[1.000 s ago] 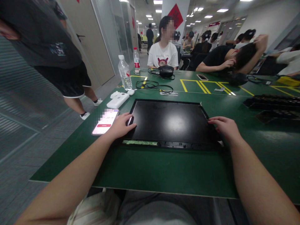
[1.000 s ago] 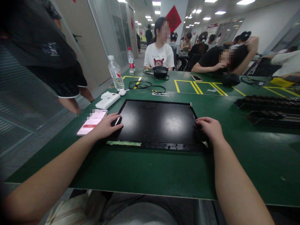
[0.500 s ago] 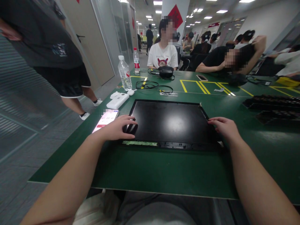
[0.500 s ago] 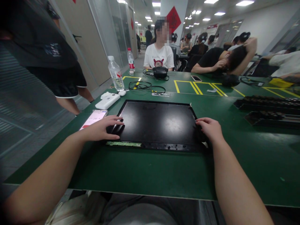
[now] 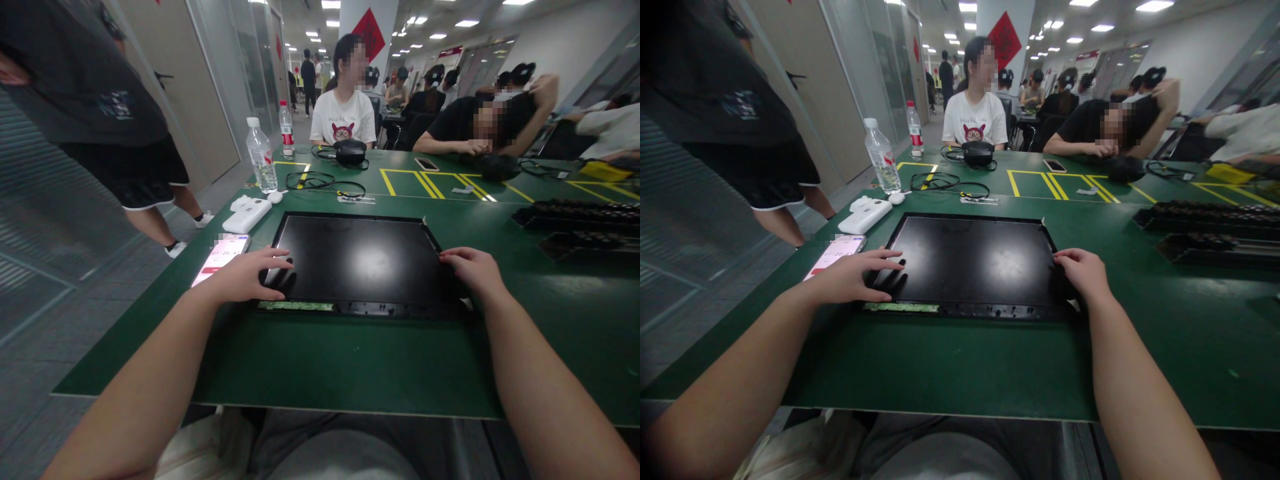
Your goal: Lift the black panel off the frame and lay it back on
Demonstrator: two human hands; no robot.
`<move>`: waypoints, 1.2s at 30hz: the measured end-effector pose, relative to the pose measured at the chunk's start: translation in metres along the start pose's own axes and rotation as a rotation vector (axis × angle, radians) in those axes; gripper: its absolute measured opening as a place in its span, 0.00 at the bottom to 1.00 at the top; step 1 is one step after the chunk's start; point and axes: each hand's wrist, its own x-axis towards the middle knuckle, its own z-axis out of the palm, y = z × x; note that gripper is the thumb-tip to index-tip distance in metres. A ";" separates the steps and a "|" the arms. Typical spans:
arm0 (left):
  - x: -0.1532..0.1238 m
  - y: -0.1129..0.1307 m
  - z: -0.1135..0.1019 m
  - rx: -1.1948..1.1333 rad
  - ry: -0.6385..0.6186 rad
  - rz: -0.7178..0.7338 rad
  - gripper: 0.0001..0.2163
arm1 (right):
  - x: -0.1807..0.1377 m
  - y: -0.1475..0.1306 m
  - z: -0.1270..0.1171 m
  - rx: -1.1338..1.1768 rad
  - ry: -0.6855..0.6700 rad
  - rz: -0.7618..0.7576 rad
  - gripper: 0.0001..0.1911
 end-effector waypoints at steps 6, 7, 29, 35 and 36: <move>-0.001 0.003 0.000 0.074 0.003 0.020 0.29 | -0.001 -0.001 0.000 -0.010 -0.008 -0.013 0.07; -0.001 0.003 0.000 0.075 0.006 0.021 0.29 | 0.000 -0.001 0.000 -0.006 -0.009 -0.018 0.07; -0.001 0.003 -0.002 0.262 -0.076 0.023 0.32 | -0.003 -0.004 -0.001 -0.093 -0.031 -0.022 0.11; 0.000 0.004 -0.002 0.267 -0.074 0.013 0.33 | -0.003 -0.003 -0.001 -0.100 -0.019 -0.041 0.12; 0.000 0.005 -0.002 0.269 -0.074 0.009 0.33 | -0.003 -0.003 -0.001 -0.095 -0.019 -0.041 0.12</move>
